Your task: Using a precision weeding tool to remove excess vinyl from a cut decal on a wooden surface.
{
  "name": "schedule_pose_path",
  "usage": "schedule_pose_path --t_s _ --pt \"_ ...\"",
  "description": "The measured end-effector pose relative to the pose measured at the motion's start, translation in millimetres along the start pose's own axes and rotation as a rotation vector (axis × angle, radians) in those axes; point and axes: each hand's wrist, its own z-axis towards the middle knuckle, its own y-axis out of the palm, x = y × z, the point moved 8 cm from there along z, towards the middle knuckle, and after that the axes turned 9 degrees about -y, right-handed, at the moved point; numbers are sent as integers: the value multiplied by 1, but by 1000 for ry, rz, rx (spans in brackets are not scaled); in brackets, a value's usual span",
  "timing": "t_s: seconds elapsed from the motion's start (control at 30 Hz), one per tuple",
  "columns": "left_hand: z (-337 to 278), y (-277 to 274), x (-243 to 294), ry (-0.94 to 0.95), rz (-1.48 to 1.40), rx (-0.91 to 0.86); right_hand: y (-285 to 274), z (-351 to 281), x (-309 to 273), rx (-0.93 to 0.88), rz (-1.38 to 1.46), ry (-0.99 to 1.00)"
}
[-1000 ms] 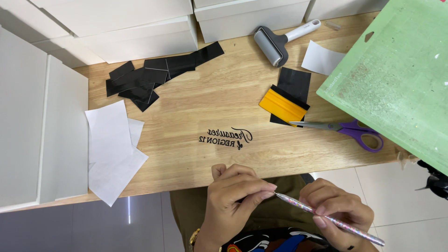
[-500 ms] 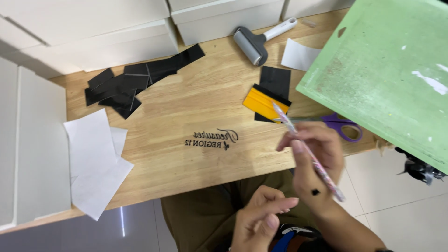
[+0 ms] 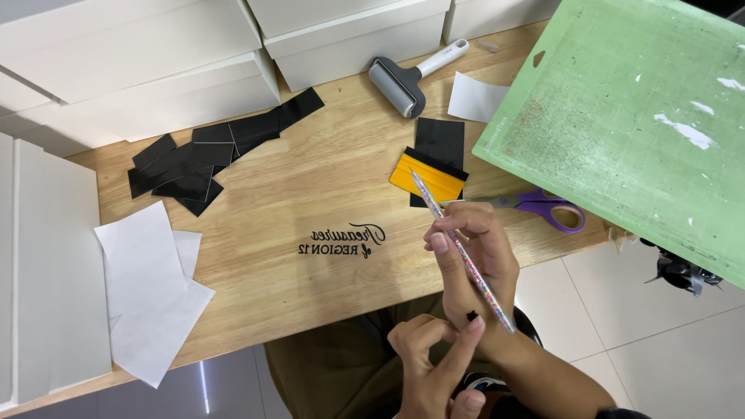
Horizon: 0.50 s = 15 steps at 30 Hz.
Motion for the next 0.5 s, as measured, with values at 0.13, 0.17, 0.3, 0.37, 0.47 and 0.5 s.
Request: schedule_pose_path --t_s 0.13,0.17,0.3,0.37,0.47,0.5 --pt "3 -5 0 -7 -11 -8 3 1 -3 -35 -11 17" --pt "5 -7 0 -27 -10 3 4 1 -2 -41 -11 25" --pt "9 -11 -1 -33 78 43 6 0 0 -70 -39 46" --pt "8 -10 -5 4 212 76 8 1 1 -83 -55 48" --pt "9 -11 -8 62 410 136 10 3 0 -105 -89 75" --pt "10 -11 -8 84 473 162 11 3 0 -113 -107 99"
